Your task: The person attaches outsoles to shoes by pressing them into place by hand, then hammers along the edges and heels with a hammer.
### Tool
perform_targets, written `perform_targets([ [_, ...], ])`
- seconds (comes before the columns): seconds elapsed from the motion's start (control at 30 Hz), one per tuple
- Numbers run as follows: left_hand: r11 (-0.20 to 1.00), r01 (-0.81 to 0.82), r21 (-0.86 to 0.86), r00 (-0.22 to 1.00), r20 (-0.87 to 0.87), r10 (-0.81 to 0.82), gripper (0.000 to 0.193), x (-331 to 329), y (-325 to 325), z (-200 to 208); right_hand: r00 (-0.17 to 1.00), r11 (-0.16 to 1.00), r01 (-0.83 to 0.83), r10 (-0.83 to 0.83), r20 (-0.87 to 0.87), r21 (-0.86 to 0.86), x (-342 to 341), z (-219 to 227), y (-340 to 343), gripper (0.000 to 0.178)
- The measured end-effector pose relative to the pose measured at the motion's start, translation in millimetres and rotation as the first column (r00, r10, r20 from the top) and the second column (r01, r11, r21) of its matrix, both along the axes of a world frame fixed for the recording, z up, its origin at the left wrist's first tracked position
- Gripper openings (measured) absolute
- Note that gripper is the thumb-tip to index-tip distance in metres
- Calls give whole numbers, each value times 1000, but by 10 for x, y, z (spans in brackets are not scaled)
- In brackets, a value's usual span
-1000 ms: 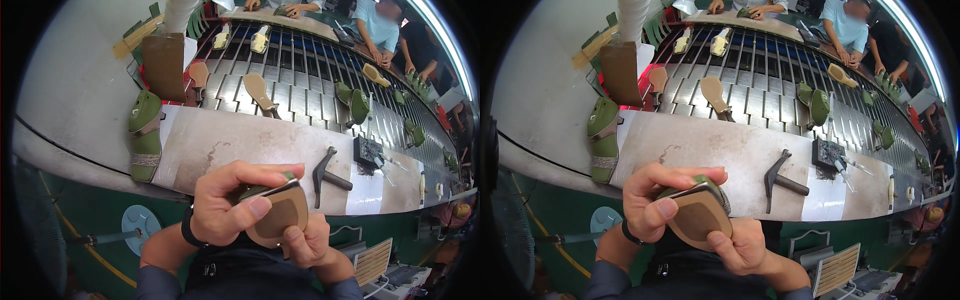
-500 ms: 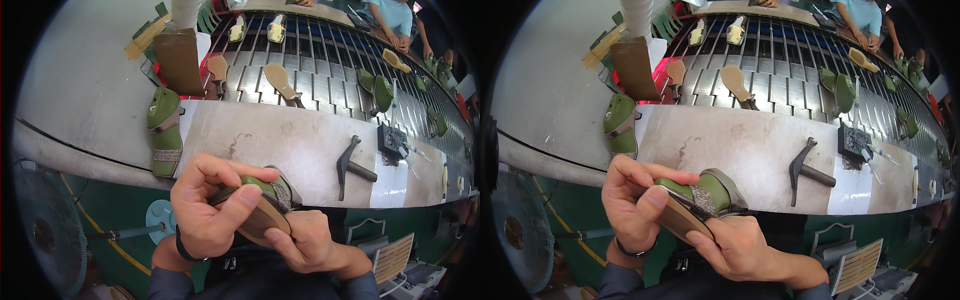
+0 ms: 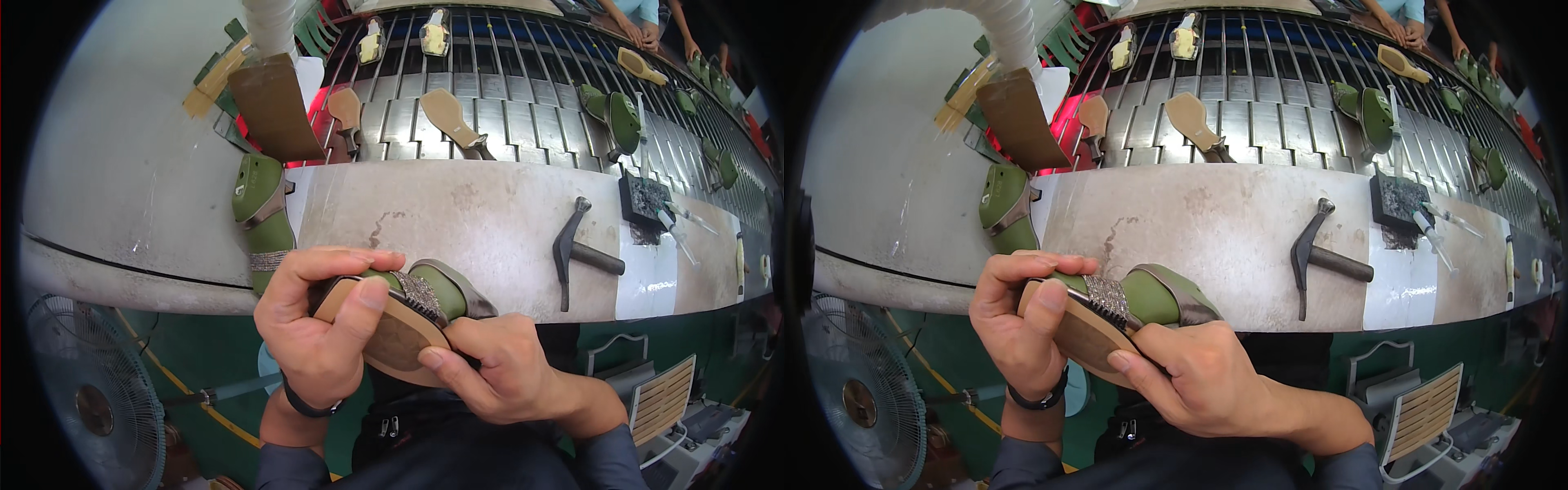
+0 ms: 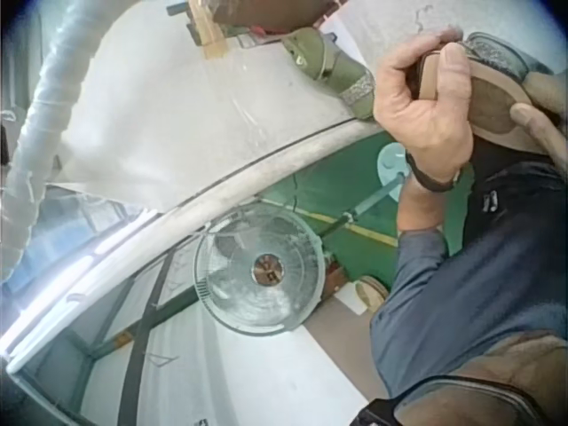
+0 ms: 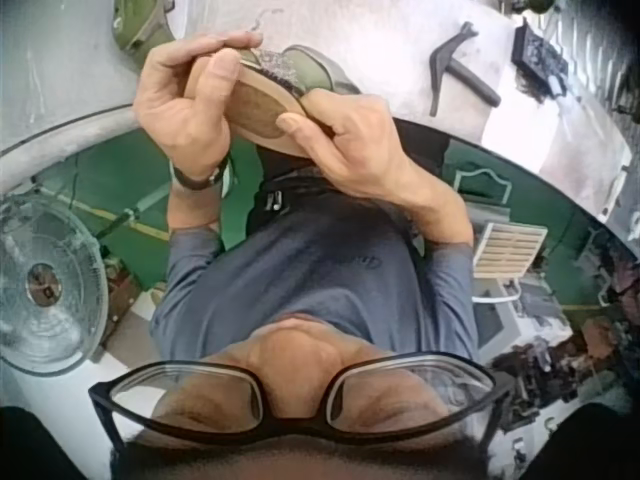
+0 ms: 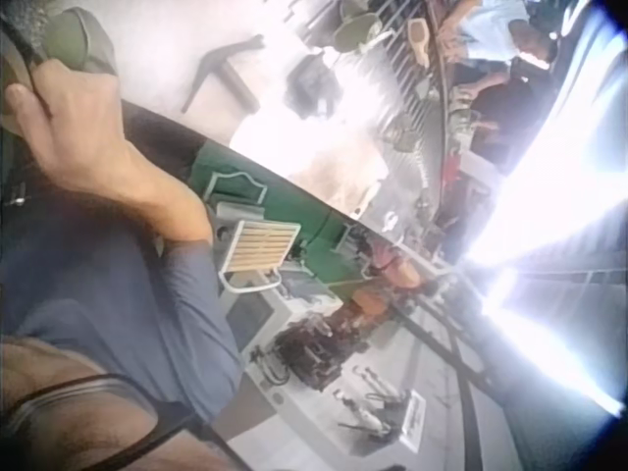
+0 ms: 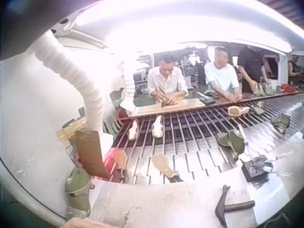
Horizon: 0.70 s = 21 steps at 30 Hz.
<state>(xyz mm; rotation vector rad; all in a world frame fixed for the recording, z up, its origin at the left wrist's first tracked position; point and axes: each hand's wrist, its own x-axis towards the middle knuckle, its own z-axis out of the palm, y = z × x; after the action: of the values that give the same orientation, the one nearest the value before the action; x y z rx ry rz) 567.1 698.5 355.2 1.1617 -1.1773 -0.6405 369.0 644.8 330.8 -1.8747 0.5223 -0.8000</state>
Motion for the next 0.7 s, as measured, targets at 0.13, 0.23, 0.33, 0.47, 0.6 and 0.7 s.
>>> perform_targets([
  [0.13, 979, -41, -201, 992, -126, 16, 14, 19, -99, -437, 994, 961, 34, -61, -91, -274, 52, -10, -165, 22],
  [0.23, 950, -92, -298, 993, -102, 64, 22, 92, -71, -1035, 934, 829, 10, -207, -291, -559, 48, -204, -412, 16],
  [0.33, 999, 48, 15, 985, 164, -49, 48, 144, 48, -1276, 875, 817, -80, -217, -433, -570, -27, -404, -455, 10],
  [0.47, 994, 109, -3, 904, 415, -97, 61, 193, -8, -1254, 901, 701, -50, -275, -334, -712, -32, -536, -471, 15],
  [0.6, 994, 101, -29, 888, 453, -77, 56, 192, -34, -1280, 913, 653, -94, -244, -326, -752, -29, -620, -538, 17],
  [0.7, 994, 81, -79, 864, 503, -30, 51, 207, -40, -1286, 926, 622, -100, -227, -302, -777, 3, -631, -557, 16],
])
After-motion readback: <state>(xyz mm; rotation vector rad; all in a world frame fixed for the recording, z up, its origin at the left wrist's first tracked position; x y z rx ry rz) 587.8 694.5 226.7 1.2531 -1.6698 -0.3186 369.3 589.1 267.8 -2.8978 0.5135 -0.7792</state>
